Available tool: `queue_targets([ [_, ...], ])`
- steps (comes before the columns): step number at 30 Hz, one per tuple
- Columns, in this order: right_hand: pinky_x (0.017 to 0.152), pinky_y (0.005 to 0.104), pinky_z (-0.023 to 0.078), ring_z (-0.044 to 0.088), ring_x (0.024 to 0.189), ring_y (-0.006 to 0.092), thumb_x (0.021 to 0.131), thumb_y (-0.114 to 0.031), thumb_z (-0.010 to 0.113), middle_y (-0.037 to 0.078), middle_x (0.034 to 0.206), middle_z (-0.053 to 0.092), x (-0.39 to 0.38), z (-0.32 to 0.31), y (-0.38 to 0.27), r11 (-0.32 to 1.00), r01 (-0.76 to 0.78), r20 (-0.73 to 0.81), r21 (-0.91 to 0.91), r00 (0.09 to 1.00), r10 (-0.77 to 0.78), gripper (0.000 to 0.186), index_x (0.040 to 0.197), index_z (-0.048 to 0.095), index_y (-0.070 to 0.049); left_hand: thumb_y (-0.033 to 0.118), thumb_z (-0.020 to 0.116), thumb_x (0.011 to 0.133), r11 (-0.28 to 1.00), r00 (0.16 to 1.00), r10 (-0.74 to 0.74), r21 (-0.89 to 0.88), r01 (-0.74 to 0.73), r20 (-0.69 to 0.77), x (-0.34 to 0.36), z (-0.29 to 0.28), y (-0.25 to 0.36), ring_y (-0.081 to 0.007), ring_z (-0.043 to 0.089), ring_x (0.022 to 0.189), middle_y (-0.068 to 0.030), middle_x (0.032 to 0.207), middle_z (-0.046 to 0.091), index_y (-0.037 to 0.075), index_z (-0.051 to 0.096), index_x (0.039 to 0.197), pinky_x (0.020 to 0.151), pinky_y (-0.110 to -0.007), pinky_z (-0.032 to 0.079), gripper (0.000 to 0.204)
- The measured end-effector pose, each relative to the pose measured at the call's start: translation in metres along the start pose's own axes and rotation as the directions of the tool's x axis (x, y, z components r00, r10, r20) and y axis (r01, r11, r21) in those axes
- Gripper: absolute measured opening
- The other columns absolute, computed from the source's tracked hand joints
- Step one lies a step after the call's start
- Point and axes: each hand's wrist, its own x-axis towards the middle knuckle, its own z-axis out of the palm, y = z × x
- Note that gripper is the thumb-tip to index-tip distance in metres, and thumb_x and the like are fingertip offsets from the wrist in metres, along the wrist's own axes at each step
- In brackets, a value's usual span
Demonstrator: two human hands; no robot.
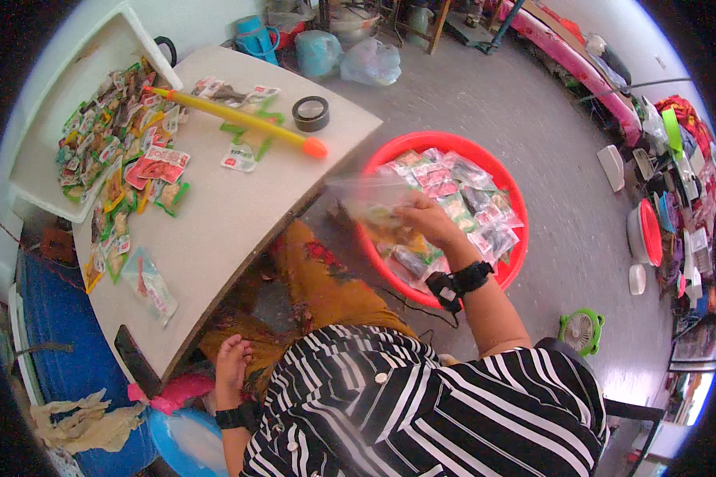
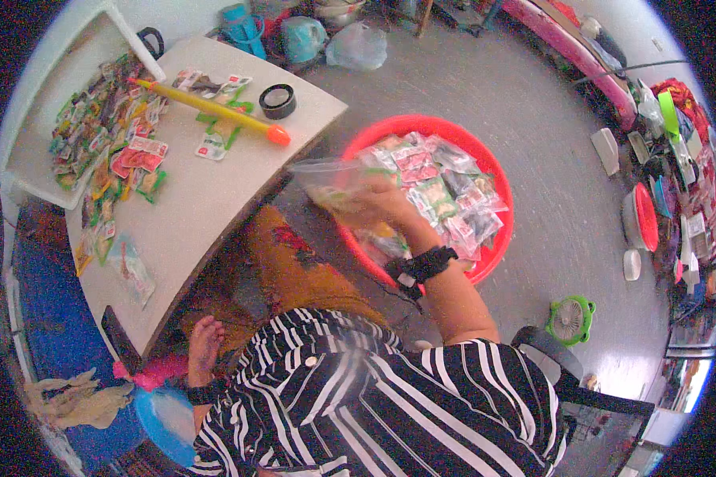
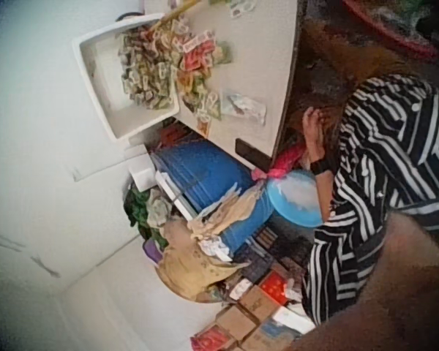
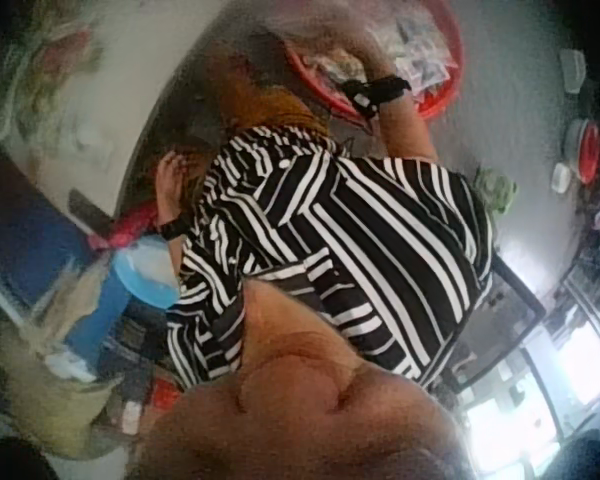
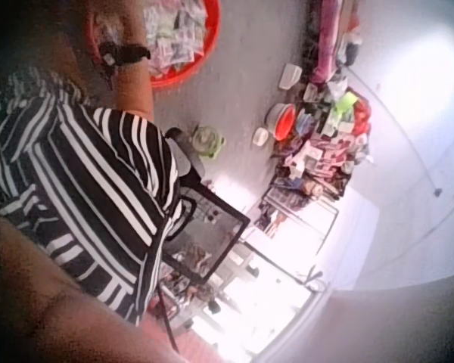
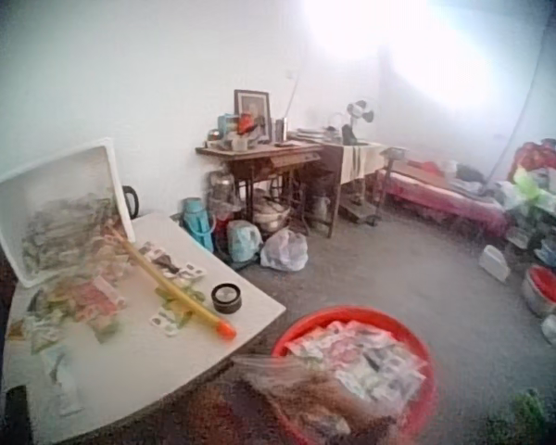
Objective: The person sits on the floor and packs small items into clear plastic bags. They pick up items from a table, place them into bags, and transfer the filled bags into a red basin. The person also uses a yellow stick to move items around on the table.
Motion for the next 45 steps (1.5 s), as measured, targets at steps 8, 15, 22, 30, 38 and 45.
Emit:
queue_targets([
  [8, 0.056, 0.0233, 0.04, 0.048, 0.063, 0.0107, 0.075, -0.016, 0.052, 0.001, 0.073, 0.052, -0.033, -0.103, 0.065, 0.985, -0.172, -0.464, 0.014, 0.872, 0.159, 0.012, 0.079, 0.052, -0.004, 0.007, 0.054, 0.076, 0.994, 1.0, -0.02, -0.11, 0.018, -0.022, 0.007, -0.008, -0.01, -0.0143, 0.053, 0.068, -0.0042, 0.079, 0.055, 0.008, 0.045, 0.098, 0.057, -0.023, 0.043, 0.023],
  [15, 0.054, 0.0278, 0.042, 0.053, 0.063, 0.0169, 0.074, -0.016, 0.052, 0.006, 0.072, 0.055, -0.088, -0.197, 0.146, 0.926, -0.21, -0.67, -0.314, 0.74, -0.059, 0.01, 0.074, 0.054, -0.006, 0.009, 0.053, 0.077, 0.997, 1.0, 0.011, -0.075, -0.011, -0.006, 0.006, -0.01, -0.012, -0.0141, 0.052, 0.07, -0.0043, 0.081, 0.054, 0.008, 0.045, 0.098, 0.057, -0.025, 0.042, 0.023],
  [22, 0.06, 0.0355, 0.041, 0.053, 0.068, 0.0265, 0.074, -0.018, 0.047, 0.013, 0.073, 0.056, -0.115, -0.225, 0.175, 0.663, -0.491, -0.77, -0.566, 0.602, -0.211, 0.019, 0.079, 0.053, -0.001, 0.009, 0.052, 0.078, 0.999, 0.998, -0.012, -0.037, 0.01, -0.055, 0.001, -0.006, -0.007, -0.0137, 0.052, 0.07, -0.0035, 0.081, 0.054, 0.008, 0.045, 0.098, 0.057, -0.023, 0.042, 0.021],
  [30, 0.065, 0.0466, 0.041, 0.053, 0.076, 0.0393, 0.073, -0.018, 0.046, 0.023, 0.081, 0.055, -0.146, -0.144, 0.224, 0.418, -0.561, -0.657, -0.714, 0.744, -0.123, 0.023, 0.085, 0.051, 0.001, 0.01, 0.051, 0.078, 0.999, 1.0, 0.02, -0.046, -0.021, -0.024, 0.0, -0.005, -0.007, -0.0136, 0.052, 0.071, -0.0044, 0.082, 0.054, 0.008, 0.045, 0.098, 0.059, -0.024, 0.042, 0.021],
  [38, 0.058, 0.039, 0.045, 0.054, 0.064, 0.0326, 0.066, -0.013, 0.049, 0.018, 0.066, 0.055, -0.106, -0.104, 0.323, 0.195, -0.176, -0.141, -0.965, 0.973, 0.182, 0.017, 0.067, 0.059, -0.001, 0.009, 0.054, 0.077, 0.996, 0.999, 0.032, -0.08, -0.033, -0.017, 0.0, -0.017, -0.022, -0.0135, 0.052, 0.071, -0.0054, 0.082, 0.053, 0.006, 0.045, 0.099, 0.058, -0.024, 0.042, 0.024],
  [45, 0.069, 0.0376, 0.043, 0.056, 0.078, 0.0319, 0.069, -0.023, 0.054, 0.021, 0.079, 0.057, -0.033, -0.068, 0.208, 0.557, -0.351, -0.174, -0.753, 0.922, 0.345, 0.025, 0.076, 0.057, 0.001, 0.01, 0.054, 0.077, 0.996, 0.999, -0.004, -0.085, 0.001, -0.041, -0.003, -0.001, -0.014, -0.0125, 0.052, 0.071, -0.0048, 0.082, 0.053, 0.004, 0.045, 0.099, 0.058, -0.024, 0.043, 0.024],
])
